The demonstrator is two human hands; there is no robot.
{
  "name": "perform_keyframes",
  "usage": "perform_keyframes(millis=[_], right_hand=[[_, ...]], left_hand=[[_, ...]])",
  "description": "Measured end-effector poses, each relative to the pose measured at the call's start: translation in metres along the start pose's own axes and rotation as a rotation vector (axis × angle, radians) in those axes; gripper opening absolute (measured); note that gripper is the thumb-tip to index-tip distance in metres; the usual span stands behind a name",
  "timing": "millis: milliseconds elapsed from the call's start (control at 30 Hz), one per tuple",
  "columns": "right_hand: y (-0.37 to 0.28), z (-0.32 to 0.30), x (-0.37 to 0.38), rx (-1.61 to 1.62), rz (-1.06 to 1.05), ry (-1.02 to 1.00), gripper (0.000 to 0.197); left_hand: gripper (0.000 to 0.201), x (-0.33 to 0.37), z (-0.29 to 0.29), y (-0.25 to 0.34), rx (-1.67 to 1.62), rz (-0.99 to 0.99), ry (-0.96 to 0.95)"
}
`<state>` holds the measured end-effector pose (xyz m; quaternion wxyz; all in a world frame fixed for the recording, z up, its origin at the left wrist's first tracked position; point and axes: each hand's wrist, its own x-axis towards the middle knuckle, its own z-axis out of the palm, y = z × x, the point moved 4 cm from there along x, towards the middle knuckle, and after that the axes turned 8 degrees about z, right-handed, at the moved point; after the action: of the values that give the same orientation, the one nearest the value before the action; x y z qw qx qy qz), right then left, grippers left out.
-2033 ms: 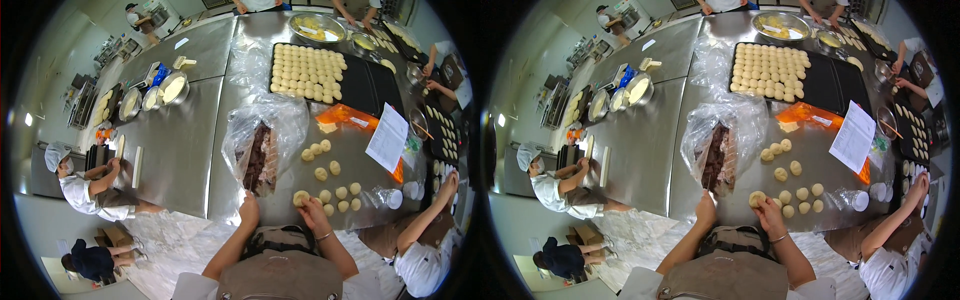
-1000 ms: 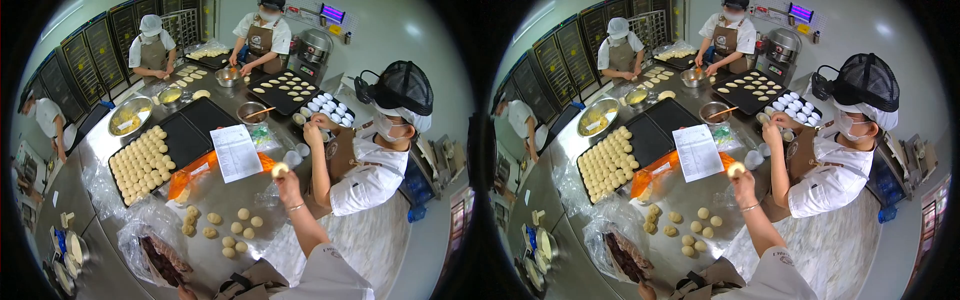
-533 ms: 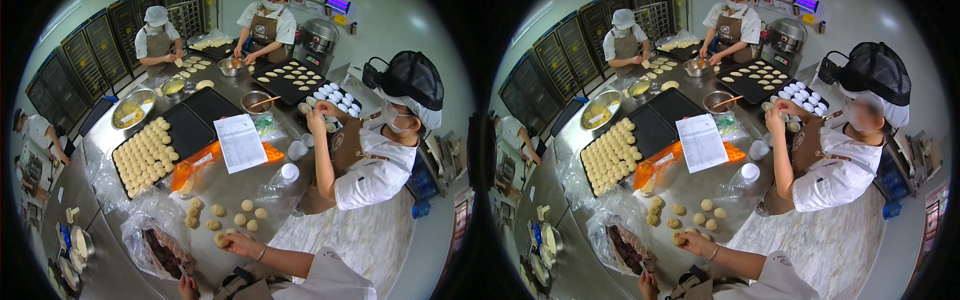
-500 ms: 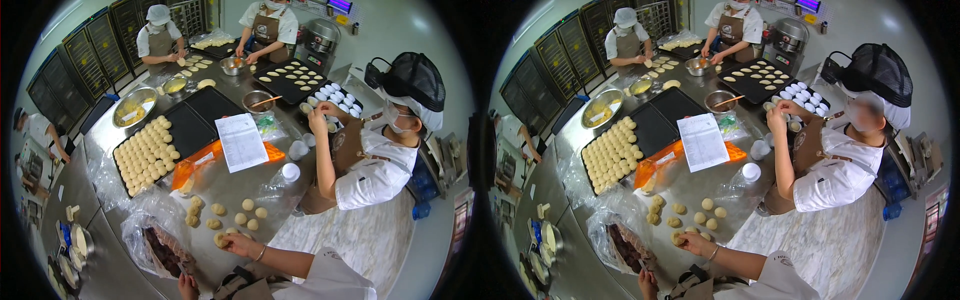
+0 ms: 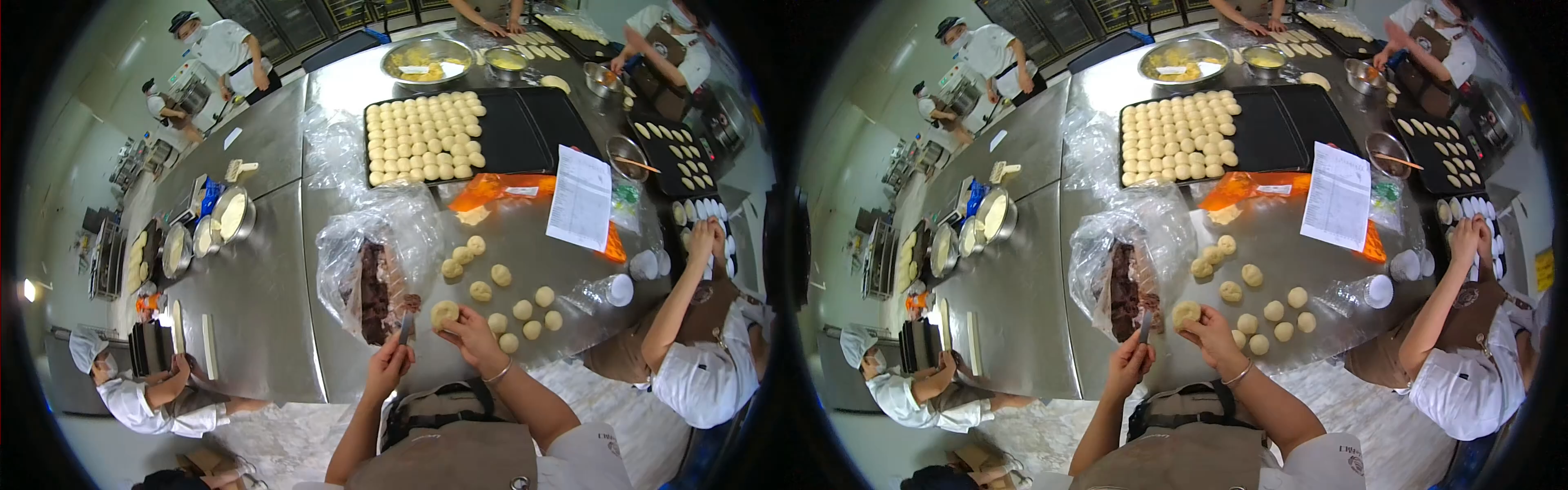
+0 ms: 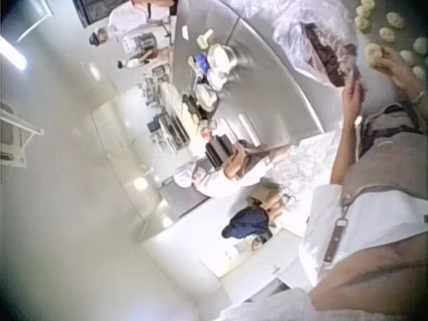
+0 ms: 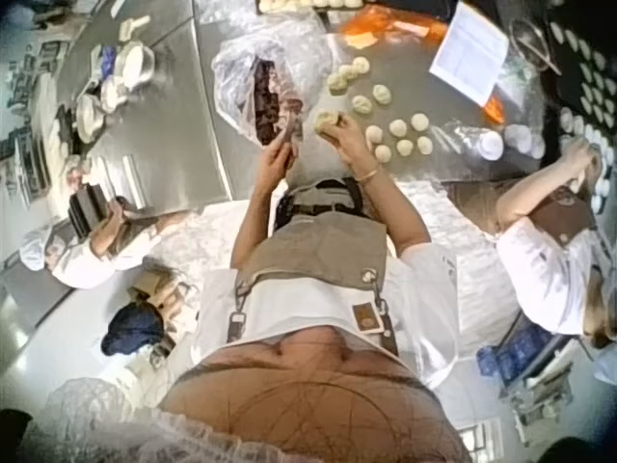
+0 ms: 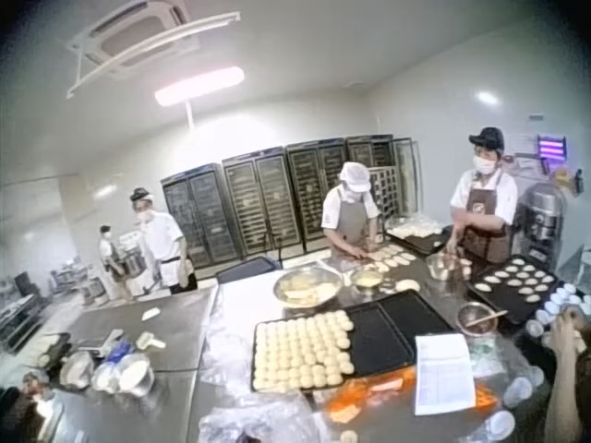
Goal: Filling small balls of dough with red bean paste using a spatula.
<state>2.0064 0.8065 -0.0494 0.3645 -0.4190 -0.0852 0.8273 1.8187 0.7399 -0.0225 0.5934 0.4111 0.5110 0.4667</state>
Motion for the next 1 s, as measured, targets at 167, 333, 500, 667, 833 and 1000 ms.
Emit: perform_keyframes(millis=[167, 333, 500, 667, 833, 1000], right_hand=[[0.006, 0.035, 0.008, -0.054, -0.038, -0.044, 0.040], [0.011, 0.045, 0.012, -0.143, 0.046, -0.042, 0.038], [0.013, 0.019, 0.031, -0.037, 0.051, 0.002, 0.035], [-0.017, 0.025, 0.030, 0.007, -0.112, -0.063, 0.039], [-0.019, 0.050, 0.001, 0.031, 0.085, -0.252, 0.033], [-0.011, 0.029, -0.012, -0.043, 0.098, -0.128, 0.037]], left_hand=[[0.067, -0.008, 0.008, 0.030, 0.914, 0.467, 0.121], [0.070, -0.020, 0.014, 0.038, 1.443, 0.453, 0.179], [0.068, -0.030, 0.010, 0.040, 1.440, 0.305, 0.010], [0.062, -0.051, -0.032, 0.003, 0.905, 0.196, 0.018], [0.066, -0.027, -0.051, -0.056, 1.089, 0.158, 0.252], [0.076, 0.012, -0.004, 0.021, 0.850, 0.494, 0.205]])
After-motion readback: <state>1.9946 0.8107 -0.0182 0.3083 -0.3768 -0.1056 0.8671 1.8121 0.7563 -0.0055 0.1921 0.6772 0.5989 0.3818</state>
